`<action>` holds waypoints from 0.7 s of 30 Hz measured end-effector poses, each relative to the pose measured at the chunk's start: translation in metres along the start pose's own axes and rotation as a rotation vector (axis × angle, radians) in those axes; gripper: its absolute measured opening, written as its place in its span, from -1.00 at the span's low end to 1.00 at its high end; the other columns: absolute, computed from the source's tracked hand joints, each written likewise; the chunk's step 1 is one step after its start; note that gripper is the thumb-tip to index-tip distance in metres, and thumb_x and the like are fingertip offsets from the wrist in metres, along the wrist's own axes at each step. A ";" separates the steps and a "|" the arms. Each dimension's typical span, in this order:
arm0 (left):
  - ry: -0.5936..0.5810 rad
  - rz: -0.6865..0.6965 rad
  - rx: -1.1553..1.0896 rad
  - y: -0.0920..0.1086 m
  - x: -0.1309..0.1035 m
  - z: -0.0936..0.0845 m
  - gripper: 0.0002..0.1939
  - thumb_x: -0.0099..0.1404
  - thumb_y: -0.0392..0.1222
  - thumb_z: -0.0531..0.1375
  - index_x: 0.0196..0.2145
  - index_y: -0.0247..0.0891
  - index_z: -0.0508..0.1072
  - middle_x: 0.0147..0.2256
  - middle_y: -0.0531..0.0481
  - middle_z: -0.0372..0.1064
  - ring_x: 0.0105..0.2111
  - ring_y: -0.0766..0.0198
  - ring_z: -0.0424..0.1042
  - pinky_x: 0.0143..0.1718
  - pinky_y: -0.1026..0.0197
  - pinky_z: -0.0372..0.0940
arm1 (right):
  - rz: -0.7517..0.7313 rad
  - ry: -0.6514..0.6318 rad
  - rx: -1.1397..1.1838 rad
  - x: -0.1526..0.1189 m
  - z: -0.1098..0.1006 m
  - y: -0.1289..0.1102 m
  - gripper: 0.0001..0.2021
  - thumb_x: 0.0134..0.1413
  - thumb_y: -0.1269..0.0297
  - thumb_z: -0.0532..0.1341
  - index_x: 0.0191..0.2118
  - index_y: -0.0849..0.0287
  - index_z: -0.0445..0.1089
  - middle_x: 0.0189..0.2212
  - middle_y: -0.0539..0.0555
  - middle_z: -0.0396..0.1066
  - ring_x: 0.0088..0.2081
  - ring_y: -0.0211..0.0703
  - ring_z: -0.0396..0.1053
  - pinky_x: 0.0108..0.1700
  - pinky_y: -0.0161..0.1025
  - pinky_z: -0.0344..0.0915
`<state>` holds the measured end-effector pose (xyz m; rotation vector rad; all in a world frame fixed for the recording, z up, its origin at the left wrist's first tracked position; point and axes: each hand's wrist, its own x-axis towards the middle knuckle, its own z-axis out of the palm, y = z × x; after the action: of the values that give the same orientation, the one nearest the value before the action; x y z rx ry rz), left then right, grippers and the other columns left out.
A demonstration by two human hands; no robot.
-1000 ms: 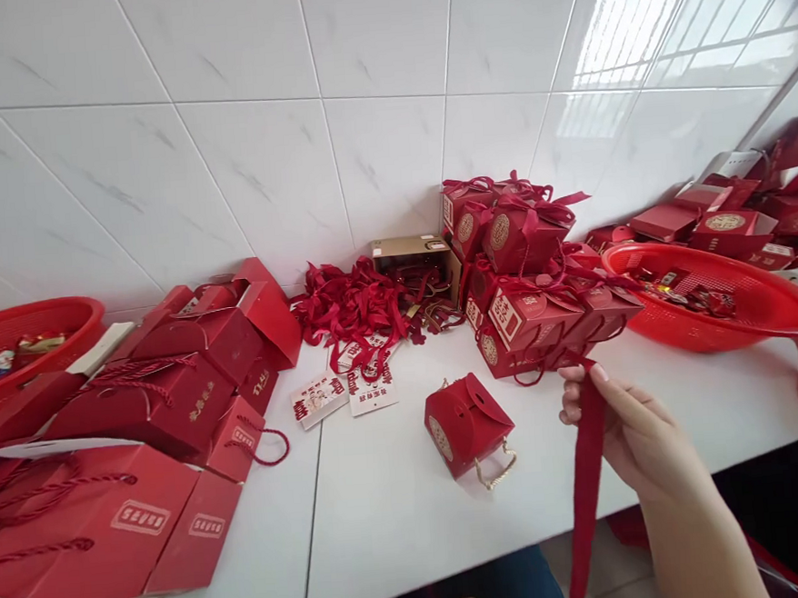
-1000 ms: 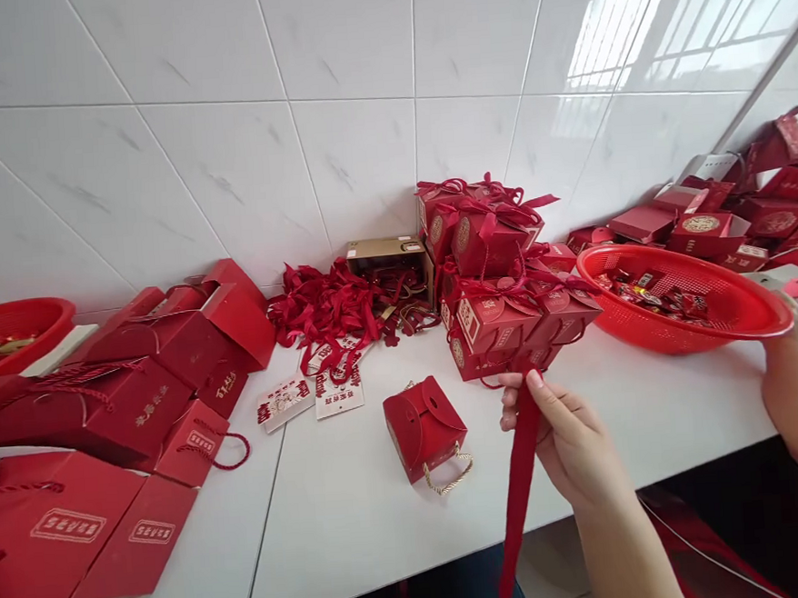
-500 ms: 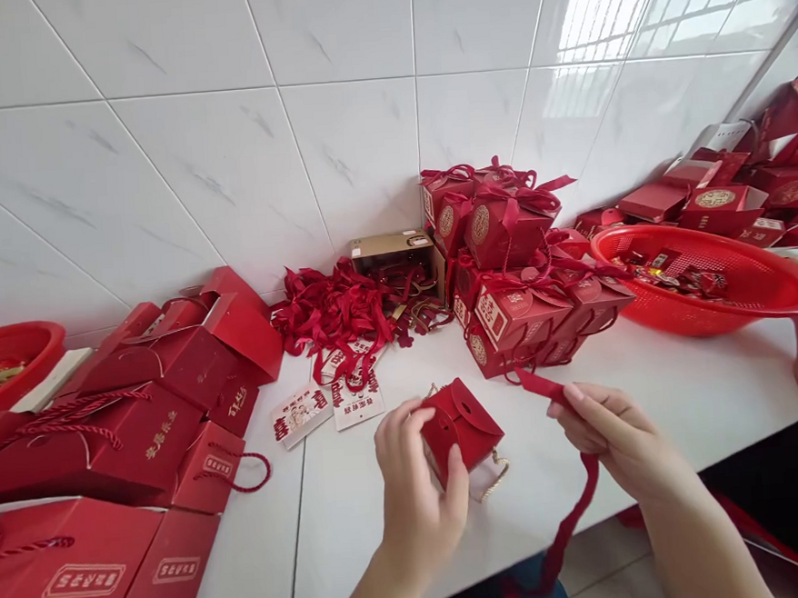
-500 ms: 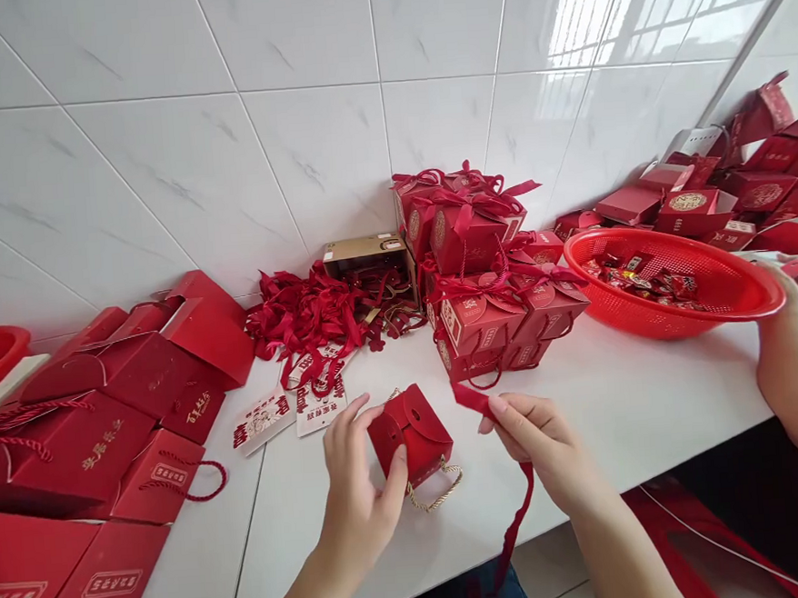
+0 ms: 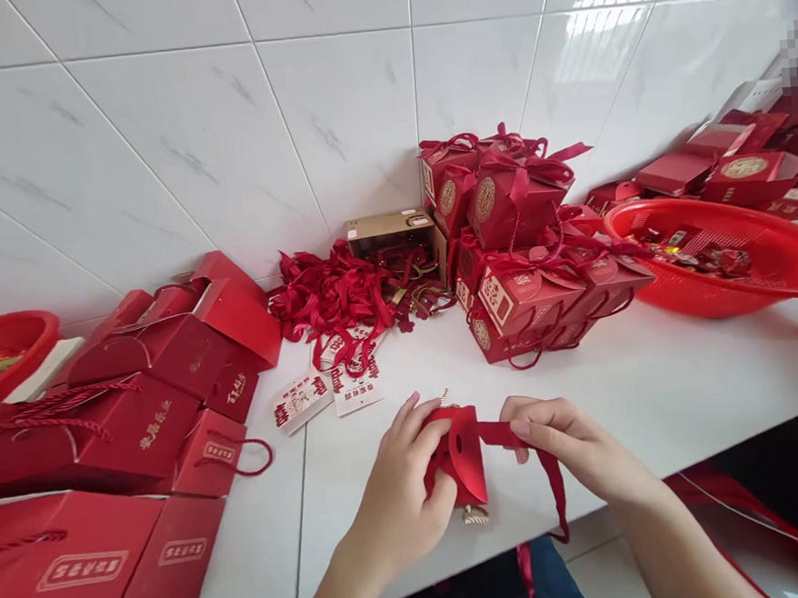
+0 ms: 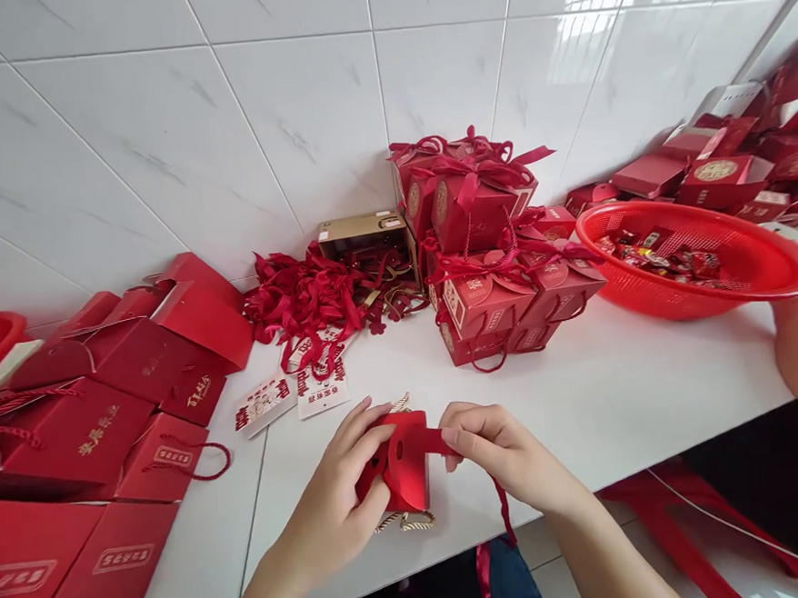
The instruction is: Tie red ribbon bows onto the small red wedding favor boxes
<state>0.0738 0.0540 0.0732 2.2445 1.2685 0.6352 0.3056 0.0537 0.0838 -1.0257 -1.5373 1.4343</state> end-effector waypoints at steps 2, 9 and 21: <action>-0.018 -0.005 -0.020 0.001 -0.003 0.000 -0.45 0.22 -0.42 0.08 0.14 -0.09 0.38 0.27 -0.07 0.20 0.34 -0.08 0.03 0.24 -0.22 0.22 | 0.001 -0.060 0.018 0.001 0.003 -0.002 -0.59 0.27 0.07 0.14 -0.54 0.17 0.45 -0.42 0.02 0.32 -0.36 -0.19 0.29 -0.21 -0.22 0.26; 0.006 -0.035 -0.119 0.004 -0.006 0.008 -0.63 0.35 -0.34 0.04 0.05 -0.10 0.43 0.28 -0.05 0.16 0.37 -0.01 -0.06 0.27 -0.17 0.19 | 0.016 -0.103 0.006 0.005 0.007 0.002 -0.58 0.26 0.07 0.16 -0.55 0.18 0.46 -0.40 0.03 0.32 -0.35 -0.20 0.31 -0.22 -0.25 0.27; 0.133 -0.055 -0.230 0.007 -0.004 0.007 -0.84 0.40 -0.24 0.06 -0.25 -0.17 0.45 0.17 -0.10 0.29 0.32 0.02 0.08 0.25 -0.09 0.19 | -0.134 0.141 -0.464 0.007 0.016 0.002 -0.77 0.22 0.15 0.23 -0.05 0.09 0.41 -0.12 0.12 0.39 -0.05 -0.05 0.35 0.02 -0.12 0.30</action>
<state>0.0811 0.0462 0.0717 2.0017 1.2450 0.8749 0.2881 0.0549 0.0812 -1.2345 -1.8385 0.9094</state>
